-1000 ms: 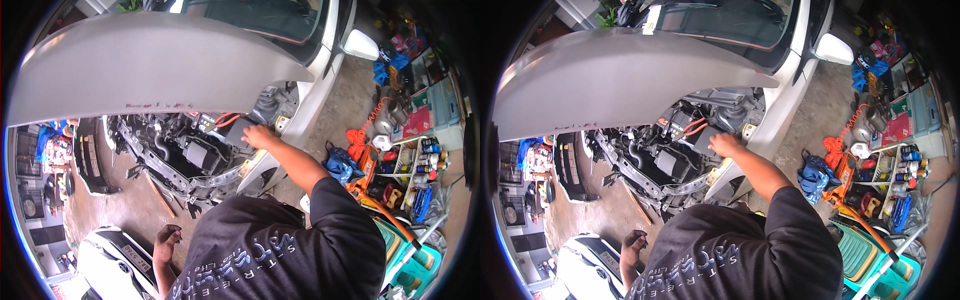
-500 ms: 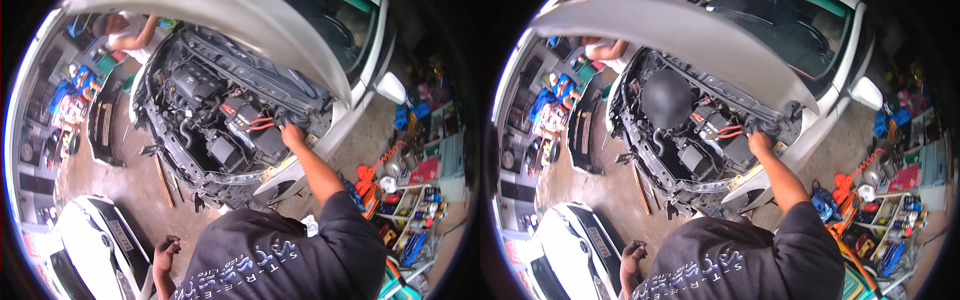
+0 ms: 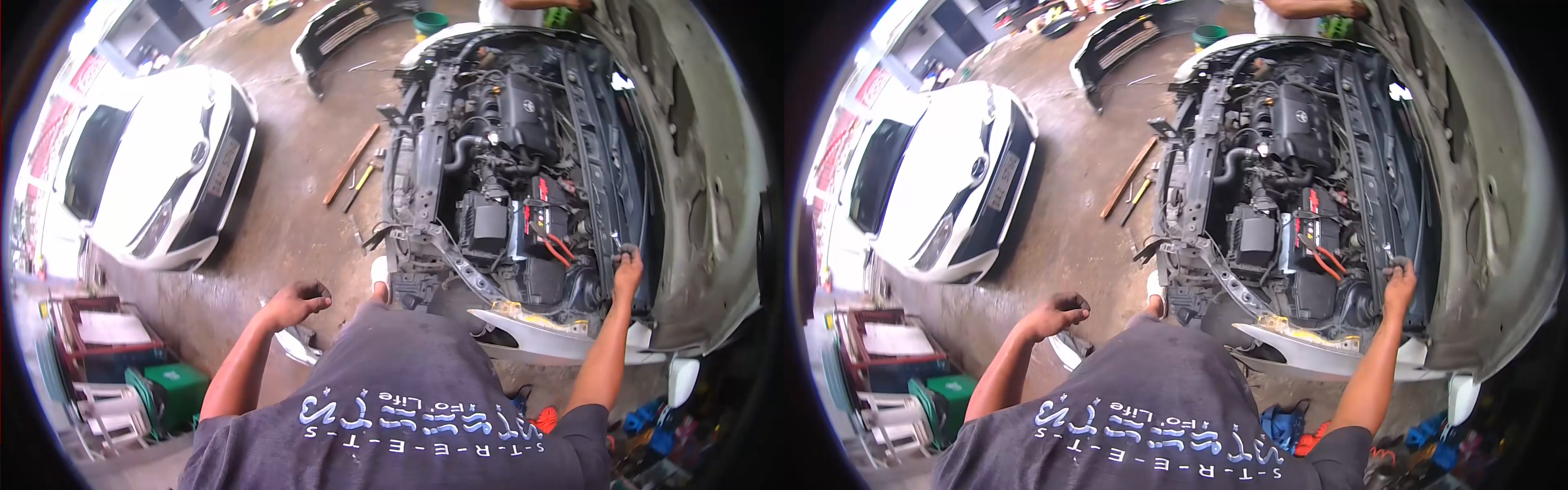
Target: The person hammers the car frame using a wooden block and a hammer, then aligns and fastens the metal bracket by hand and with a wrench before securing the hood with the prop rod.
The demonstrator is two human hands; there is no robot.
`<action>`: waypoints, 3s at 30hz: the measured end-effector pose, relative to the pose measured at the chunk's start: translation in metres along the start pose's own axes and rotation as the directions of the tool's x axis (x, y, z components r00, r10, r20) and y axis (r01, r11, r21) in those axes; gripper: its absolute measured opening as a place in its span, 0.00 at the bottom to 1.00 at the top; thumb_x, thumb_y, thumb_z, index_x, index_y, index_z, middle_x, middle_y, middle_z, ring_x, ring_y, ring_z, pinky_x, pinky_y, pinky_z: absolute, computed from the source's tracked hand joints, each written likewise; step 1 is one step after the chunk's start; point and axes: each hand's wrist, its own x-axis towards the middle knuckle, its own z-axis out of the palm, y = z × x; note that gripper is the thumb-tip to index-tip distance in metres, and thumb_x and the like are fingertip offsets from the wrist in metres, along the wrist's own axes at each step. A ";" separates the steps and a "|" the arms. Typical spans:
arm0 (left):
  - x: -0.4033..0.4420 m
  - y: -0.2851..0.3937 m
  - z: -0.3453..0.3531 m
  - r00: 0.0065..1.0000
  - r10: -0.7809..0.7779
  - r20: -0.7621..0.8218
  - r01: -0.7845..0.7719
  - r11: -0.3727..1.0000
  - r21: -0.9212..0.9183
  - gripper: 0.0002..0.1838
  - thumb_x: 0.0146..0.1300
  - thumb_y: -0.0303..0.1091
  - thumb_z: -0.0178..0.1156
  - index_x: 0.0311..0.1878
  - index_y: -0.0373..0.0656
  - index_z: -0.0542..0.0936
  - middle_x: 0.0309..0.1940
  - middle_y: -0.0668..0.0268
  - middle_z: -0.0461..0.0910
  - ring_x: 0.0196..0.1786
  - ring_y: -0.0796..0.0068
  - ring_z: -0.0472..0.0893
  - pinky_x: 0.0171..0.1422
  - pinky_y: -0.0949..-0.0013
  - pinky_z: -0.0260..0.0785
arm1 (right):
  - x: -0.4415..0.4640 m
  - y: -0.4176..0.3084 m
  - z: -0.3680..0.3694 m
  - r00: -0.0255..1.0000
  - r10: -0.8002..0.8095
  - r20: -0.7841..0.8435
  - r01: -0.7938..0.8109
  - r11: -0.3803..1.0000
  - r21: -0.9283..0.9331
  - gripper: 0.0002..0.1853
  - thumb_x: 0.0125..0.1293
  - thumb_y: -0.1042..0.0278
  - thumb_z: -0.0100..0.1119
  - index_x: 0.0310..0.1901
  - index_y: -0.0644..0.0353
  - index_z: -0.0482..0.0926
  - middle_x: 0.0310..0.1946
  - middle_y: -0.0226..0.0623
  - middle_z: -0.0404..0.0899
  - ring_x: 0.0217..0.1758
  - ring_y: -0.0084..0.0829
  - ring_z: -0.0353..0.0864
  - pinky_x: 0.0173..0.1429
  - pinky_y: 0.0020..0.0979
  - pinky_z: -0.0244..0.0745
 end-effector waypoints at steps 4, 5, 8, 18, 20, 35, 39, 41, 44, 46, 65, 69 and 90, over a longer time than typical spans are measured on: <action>-0.012 -0.044 0.021 0.995 -0.074 -0.062 0.072 0.997 -0.027 0.19 0.68 0.46 0.67 0.49 0.38 0.85 0.36 0.65 0.84 0.41 0.73 0.81 0.51 0.65 0.74 | 0.029 0.084 -0.024 0.992 0.049 0.119 -0.032 0.990 -0.140 0.11 0.69 0.79 0.52 0.47 0.64 0.84 0.37 0.37 0.84 0.40 0.27 0.83 0.50 0.29 0.78; -0.017 -0.055 0.026 0.990 -0.119 -0.078 0.118 0.993 -0.014 0.19 0.68 0.46 0.68 0.50 0.38 0.85 0.37 0.63 0.85 0.42 0.72 0.82 0.52 0.64 0.75 | 0.029 0.089 -0.024 0.990 0.093 0.109 -0.070 0.978 -0.195 0.11 0.67 0.79 0.54 0.47 0.65 0.85 0.39 0.38 0.85 0.43 0.30 0.85 0.53 0.30 0.78; -0.021 -0.109 0.042 0.969 -0.217 -0.114 0.221 0.975 0.018 0.23 0.66 0.47 0.69 0.53 0.38 0.86 0.45 0.55 0.89 0.49 0.62 0.86 0.57 0.60 0.76 | 0.017 0.065 -0.015 0.972 0.048 0.231 0.058 0.899 -0.434 0.13 0.65 0.77 0.59 0.50 0.66 0.85 0.44 0.45 0.88 0.48 0.38 0.86 0.57 0.36 0.78; 0.020 -0.252 -0.015 0.904 -0.409 -0.123 0.427 0.876 0.223 0.26 0.64 0.49 0.69 0.56 0.37 0.87 0.54 0.49 0.87 0.58 0.53 0.85 0.67 0.57 0.74 | -0.051 0.003 0.009 0.985 -0.145 0.096 0.172 0.740 -0.650 0.18 0.67 0.74 0.62 0.59 0.67 0.80 0.55 0.57 0.83 0.60 0.55 0.82 0.67 0.43 0.74; 0.042 -0.273 -0.042 0.907 -0.404 -0.115 0.420 0.883 0.209 0.27 0.64 0.50 0.69 0.57 0.36 0.86 0.55 0.49 0.86 0.60 0.52 0.84 0.67 0.57 0.74 | -0.089 -0.033 0.040 0.976 -0.214 0.032 0.177 0.704 -0.688 0.16 0.70 0.75 0.59 0.58 0.67 0.80 0.53 0.54 0.84 0.59 0.52 0.83 0.66 0.43 0.74; 0.149 -0.341 -0.303 0.974 -0.178 -0.138 0.217 0.908 0.359 0.20 0.62 0.46 0.70 0.48 0.39 0.88 0.48 0.49 0.88 0.54 0.51 0.87 0.61 0.54 0.77 | -0.336 -0.209 0.413 0.786 0.256 0.563 -0.059 0.937 -0.344 0.16 0.68 0.69 0.64 0.55 0.62 0.81 0.46 0.50 0.86 0.47 0.47 0.87 0.55 0.41 0.80; 0.179 -0.311 -0.386 0.973 -0.111 -0.200 0.160 0.955 0.251 0.20 0.62 0.47 0.70 0.47 0.39 0.87 0.45 0.48 0.88 0.51 0.49 0.87 0.59 0.54 0.78 | -0.324 -0.253 0.475 0.670 0.228 0.706 0.048 0.936 -0.348 0.15 0.68 0.69 0.65 0.54 0.62 0.82 0.41 0.48 0.87 0.42 0.40 0.87 0.51 0.36 0.80; 0.212 -0.299 -0.406 0.979 -0.075 -0.189 0.132 0.942 0.308 0.20 0.62 0.47 0.70 0.48 0.40 0.87 0.45 0.48 0.88 0.51 0.48 0.86 0.59 0.54 0.78 | -0.306 -0.266 0.503 0.649 0.278 0.709 0.036 0.919 -0.393 0.15 0.68 0.67 0.65 0.54 0.63 0.82 0.43 0.50 0.86 0.44 0.44 0.87 0.52 0.38 0.80; 0.261 -0.265 -0.421 0.987 -0.045 -0.153 0.107 0.897 0.429 0.20 0.63 0.47 0.69 0.50 0.41 0.86 0.47 0.48 0.88 0.53 0.47 0.86 0.60 0.54 0.78 | -0.287 -0.262 0.553 0.622 0.323 0.713 -0.024 0.919 -0.395 0.17 0.68 0.64 0.65 0.54 0.64 0.82 0.45 0.54 0.86 0.47 0.50 0.87 0.53 0.41 0.80; 0.294 -0.241 -0.421 0.994 -0.084 -0.075 0.109 0.891 0.441 0.21 0.64 0.47 0.68 0.52 0.42 0.86 0.49 0.47 0.87 0.55 0.47 0.86 0.61 0.53 0.77 | -0.281 -0.248 0.588 0.623 0.341 0.704 -0.093 0.926 -0.366 0.18 0.68 0.63 0.66 0.54 0.64 0.81 0.45 0.55 0.85 0.48 0.51 0.87 0.53 0.42 0.80; 0.834 -0.351 -0.368 0.946 -0.301 0.121 0.175 0.788 0.590 0.51 0.56 0.55 0.75 0.78 0.42 0.63 0.71 0.43 0.73 0.70 0.45 0.76 0.73 0.52 0.71 | -0.266 0.047 1.093 0.265 0.688 0.676 -0.177 0.724 -0.667 0.25 0.69 0.49 0.63 0.55 0.64 0.82 0.49 0.59 0.85 0.56 0.59 0.84 0.62 0.49 0.77; 0.961 -0.370 -0.301 0.982 -0.184 0.040 0.129 0.813 0.567 0.58 0.55 0.57 0.76 0.80 0.38 0.57 0.74 0.40 0.67 0.74 0.45 0.72 0.76 0.52 0.68 | -0.258 0.138 1.203 0.335 0.797 0.502 -0.293 0.595 -0.749 0.36 0.67 0.41 0.65 0.63 0.67 0.76 0.58 0.64 0.81 0.64 0.58 0.80 0.68 0.49 0.74; 0.762 -0.280 -0.496 0.892 -0.301 0.337 0.348 0.934 -0.087 0.40 0.70 0.47 0.63 0.75 0.28 0.65 0.61 0.46 0.81 0.57 0.60 0.84 0.61 0.59 0.78 | -0.228 -0.031 1.103 0.118 0.865 0.488 -0.913 0.288 -0.290 0.08 0.69 0.64 0.60 0.35 0.59 0.81 0.24 0.27 0.74 0.26 0.26 0.71 0.30 0.37 0.68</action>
